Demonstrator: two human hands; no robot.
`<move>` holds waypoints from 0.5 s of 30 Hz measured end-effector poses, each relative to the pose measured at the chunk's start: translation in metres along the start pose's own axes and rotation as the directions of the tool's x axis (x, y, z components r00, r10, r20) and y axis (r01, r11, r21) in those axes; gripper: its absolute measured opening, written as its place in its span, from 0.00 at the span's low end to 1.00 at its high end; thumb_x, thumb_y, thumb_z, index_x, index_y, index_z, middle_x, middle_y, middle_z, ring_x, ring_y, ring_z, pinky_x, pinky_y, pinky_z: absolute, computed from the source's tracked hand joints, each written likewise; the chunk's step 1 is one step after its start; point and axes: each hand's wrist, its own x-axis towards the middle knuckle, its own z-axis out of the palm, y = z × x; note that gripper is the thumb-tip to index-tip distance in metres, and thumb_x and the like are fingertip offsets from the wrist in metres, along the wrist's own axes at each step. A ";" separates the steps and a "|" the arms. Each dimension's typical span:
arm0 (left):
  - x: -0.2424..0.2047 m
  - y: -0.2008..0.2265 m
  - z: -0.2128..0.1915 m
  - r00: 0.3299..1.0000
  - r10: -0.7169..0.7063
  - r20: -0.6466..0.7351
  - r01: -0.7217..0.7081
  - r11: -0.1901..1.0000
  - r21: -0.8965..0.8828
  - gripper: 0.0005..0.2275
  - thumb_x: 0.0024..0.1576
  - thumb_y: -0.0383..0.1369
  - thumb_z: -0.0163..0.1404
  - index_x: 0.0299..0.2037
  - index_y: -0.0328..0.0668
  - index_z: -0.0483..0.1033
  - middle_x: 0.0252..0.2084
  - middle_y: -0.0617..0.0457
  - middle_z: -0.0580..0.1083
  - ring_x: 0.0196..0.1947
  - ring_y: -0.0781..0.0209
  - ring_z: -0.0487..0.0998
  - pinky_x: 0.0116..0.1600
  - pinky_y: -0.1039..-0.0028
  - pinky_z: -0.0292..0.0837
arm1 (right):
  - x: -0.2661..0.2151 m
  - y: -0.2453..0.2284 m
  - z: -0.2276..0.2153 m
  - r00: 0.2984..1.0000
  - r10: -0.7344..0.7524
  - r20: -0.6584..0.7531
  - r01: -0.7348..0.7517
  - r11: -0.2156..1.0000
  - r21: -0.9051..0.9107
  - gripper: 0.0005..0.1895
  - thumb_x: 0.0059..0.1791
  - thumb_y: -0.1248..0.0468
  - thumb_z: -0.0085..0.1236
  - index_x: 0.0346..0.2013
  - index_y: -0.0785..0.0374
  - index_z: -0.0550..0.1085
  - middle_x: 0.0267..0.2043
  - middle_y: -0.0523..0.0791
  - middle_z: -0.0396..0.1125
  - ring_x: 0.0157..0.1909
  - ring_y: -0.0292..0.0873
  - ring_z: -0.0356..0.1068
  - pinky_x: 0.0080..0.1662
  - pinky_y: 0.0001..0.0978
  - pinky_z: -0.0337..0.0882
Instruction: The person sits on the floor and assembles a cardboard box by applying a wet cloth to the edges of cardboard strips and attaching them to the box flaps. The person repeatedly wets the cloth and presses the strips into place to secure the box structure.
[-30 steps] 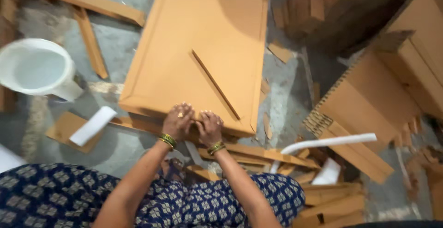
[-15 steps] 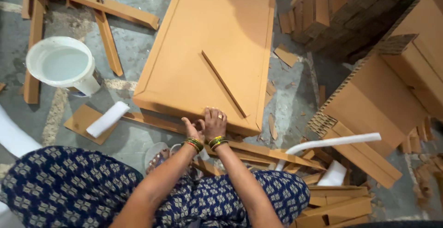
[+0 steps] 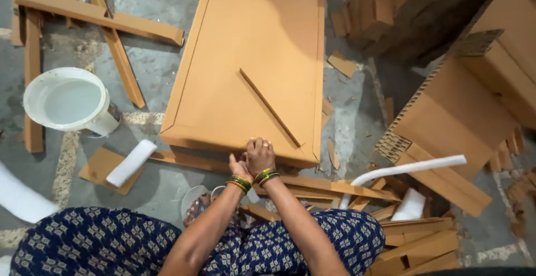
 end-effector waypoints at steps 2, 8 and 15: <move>-0.003 0.003 0.002 0.995 -0.044 -0.088 0.054 0.992 0.118 0.31 0.55 0.67 0.31 0.36 0.49 0.72 0.43 0.51 0.79 0.50 0.51 0.76 0.57 0.53 0.70 | 0.001 -0.001 -0.002 0.999 0.038 0.025 -0.039 0.999 0.036 0.30 0.41 0.53 0.66 0.52 0.66 0.72 0.47 0.52 0.67 0.51 0.55 0.68 0.55 0.48 0.68; -0.015 0.009 -0.002 0.999 -0.050 -0.023 0.051 0.996 0.075 0.31 0.56 0.66 0.30 0.44 0.48 0.71 0.49 0.50 0.76 0.54 0.50 0.74 0.59 0.53 0.67 | -0.009 -0.013 -0.018 0.991 -0.010 -0.134 0.008 1.000 -0.014 0.40 0.36 0.47 0.67 0.57 0.67 0.70 0.55 0.57 0.66 0.57 0.58 0.65 0.59 0.52 0.64; -0.013 0.014 -0.004 0.996 -0.080 0.046 0.076 0.993 0.088 0.35 0.58 0.64 0.28 0.59 0.42 0.67 0.62 0.45 0.71 0.62 0.47 0.70 0.67 0.54 0.62 | -0.005 -0.016 -0.003 0.997 0.006 -0.074 -0.013 0.995 -0.100 0.32 0.41 0.53 0.64 0.58 0.61 0.71 0.50 0.49 0.66 0.54 0.52 0.66 0.59 0.51 0.66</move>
